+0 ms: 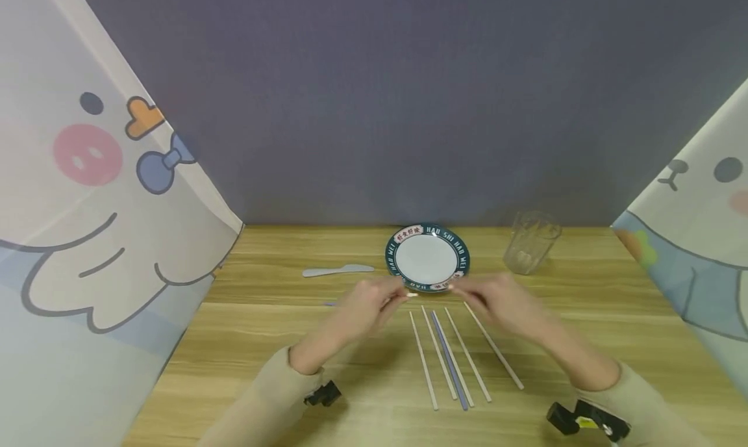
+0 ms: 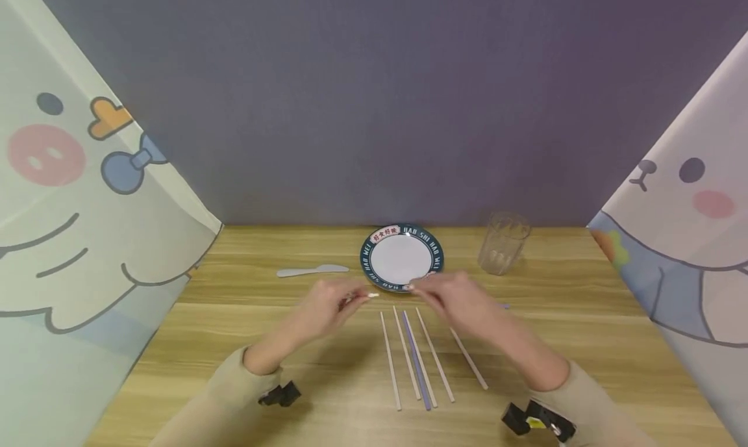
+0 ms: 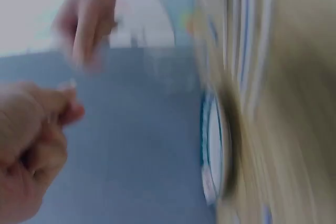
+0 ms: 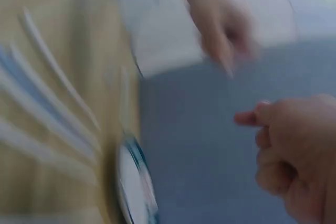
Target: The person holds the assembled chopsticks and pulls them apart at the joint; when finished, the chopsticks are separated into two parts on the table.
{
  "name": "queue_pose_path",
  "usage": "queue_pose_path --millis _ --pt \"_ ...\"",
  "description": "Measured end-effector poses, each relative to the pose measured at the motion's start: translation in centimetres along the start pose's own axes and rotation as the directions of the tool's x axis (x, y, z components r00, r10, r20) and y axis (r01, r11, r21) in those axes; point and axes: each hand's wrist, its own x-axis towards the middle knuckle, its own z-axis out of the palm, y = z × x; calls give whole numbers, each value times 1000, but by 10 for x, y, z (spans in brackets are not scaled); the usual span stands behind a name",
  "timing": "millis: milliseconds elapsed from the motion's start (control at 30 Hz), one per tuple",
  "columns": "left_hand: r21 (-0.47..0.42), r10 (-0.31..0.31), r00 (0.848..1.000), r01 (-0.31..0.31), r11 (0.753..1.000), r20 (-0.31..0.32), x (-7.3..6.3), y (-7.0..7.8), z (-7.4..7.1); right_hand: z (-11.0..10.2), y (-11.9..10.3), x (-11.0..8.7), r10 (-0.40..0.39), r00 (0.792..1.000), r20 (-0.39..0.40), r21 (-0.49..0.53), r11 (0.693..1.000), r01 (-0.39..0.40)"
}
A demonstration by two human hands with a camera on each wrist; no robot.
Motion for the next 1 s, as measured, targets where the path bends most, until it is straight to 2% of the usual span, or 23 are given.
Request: queue_pose_path --millis 100,167,300,600,800,1000 --pt "1 -109 993 109 994 -37 -16 -18 -15 -23 17 -19 96 986 -138 -73 992 -106" --pt "3 -153 987 153 988 -43 -26 -27 -24 -36 26 -31 113 978 -177 -94 987 -131" --pt "2 -155 988 155 988 -26 -37 -39 -30 -46 36 -45 107 986 -129 -92 989 -119" --pt "28 -195 980 196 980 -40 -47 -50 -24 -39 52 -72 124 992 5 -86 989 -123" --pt "58 -204 978 202 978 43 -52 -59 -17 -28 62 -88 167 985 37 -63 984 -164" --pt "14 -251 959 251 968 135 -57 -68 -9 -16 73 -98 205 976 67 -44 978 -202"
